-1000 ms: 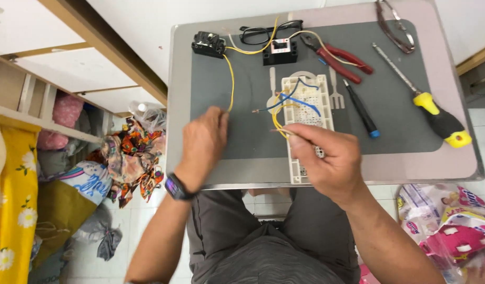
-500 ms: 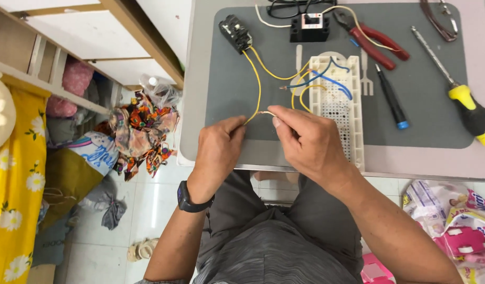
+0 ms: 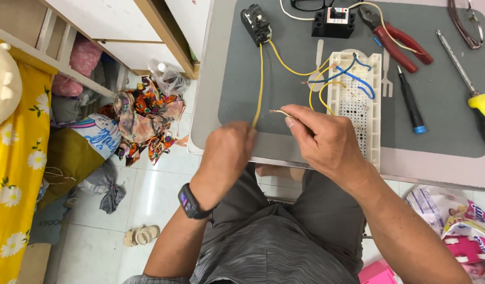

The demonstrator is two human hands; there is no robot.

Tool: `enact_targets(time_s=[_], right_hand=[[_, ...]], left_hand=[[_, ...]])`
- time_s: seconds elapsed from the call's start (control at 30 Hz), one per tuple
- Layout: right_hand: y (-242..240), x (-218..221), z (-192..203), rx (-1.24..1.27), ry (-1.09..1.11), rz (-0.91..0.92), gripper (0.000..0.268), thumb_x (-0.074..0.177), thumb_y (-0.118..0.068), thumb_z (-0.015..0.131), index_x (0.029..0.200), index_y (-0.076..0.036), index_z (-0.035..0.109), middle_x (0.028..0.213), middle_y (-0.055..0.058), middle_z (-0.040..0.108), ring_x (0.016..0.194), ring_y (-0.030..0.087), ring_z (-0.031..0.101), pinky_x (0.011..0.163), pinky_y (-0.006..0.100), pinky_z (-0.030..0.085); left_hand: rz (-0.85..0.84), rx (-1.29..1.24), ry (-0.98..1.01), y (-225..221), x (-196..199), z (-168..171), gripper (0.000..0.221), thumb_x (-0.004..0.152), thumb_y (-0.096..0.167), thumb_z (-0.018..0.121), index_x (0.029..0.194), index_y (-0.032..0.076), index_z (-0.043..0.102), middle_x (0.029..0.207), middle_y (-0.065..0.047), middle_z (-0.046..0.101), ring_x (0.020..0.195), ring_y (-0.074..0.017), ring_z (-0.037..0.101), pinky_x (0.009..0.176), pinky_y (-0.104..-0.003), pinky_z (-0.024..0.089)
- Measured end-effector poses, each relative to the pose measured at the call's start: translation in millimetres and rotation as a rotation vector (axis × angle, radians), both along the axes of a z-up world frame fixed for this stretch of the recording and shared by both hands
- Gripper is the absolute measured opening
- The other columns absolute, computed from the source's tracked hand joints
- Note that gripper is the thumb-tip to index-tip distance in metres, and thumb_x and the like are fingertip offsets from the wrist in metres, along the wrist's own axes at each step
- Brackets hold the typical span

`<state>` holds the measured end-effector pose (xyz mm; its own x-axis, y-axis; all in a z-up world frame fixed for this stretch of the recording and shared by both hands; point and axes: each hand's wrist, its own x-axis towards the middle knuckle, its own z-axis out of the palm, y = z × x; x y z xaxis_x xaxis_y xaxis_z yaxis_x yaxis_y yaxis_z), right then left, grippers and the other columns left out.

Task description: The person is wiring a power strip by connecting electrical wires to internal terminals and components using a screwdriver and pliers.

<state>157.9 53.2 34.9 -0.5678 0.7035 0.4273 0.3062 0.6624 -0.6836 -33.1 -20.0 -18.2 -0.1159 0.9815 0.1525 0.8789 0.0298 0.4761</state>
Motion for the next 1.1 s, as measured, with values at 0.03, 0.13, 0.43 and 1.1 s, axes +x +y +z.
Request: enact_targets(time_s=[0.03,0.13,0.43,1.1], right_hand=[[0,-2,4,-0.002,0.000,-0.001,0.018,0.097,-0.006,0.058,0.109,-0.006,0.071,0.076,0.015,0.070,0.067,0.030,0.069,0.049,0.034,0.053],[-2,-5,13,0.000,0.024,0.036,0.017,0.096,-0.003,0.059,0.106,-0.002,0.072,0.075,0.019,0.070,0.063,0.032,0.069,0.046,0.032,0.051],[1,-4,14,0.029,-0.019,0.083,0.019,0.096,-0.001,0.057,0.110,0.001,0.070,0.074,0.022,0.067,0.062,0.034,0.067,0.043,0.034,0.052],[9,3,-1,0.023,-0.043,0.096,0.021,0.095,-0.002,0.055,0.107,-0.005,0.072,0.060,0.008,0.057,0.056,0.019,0.062,0.043,0.026,0.047]], left_hand=[[-0.001,-0.002,0.000,-2,4,7,0.024,0.093,0.021,0.059,0.075,0.005,0.065,0.059,-0.016,0.059,0.062,-0.0408,0.065,0.048,-0.048,0.051],[-0.113,0.072,0.081,-4,14,24,0.016,0.093,0.017,0.058,0.081,0.010,0.065,0.063,-0.002,0.058,0.058,-0.0253,0.066,0.049,-0.029,0.053],[-0.230,0.600,0.279,3,7,35,0.008,0.093,0.014,0.062,0.090,0.010,0.069,0.074,-0.001,0.055,0.059,-0.0175,0.057,0.051,-0.027,0.050],[-0.412,0.451,-0.098,25,-2,40,0.012,0.090,0.005,0.068,0.100,0.002,0.073,0.093,-0.015,0.071,0.087,-0.0298,0.071,0.072,-0.031,0.058]])
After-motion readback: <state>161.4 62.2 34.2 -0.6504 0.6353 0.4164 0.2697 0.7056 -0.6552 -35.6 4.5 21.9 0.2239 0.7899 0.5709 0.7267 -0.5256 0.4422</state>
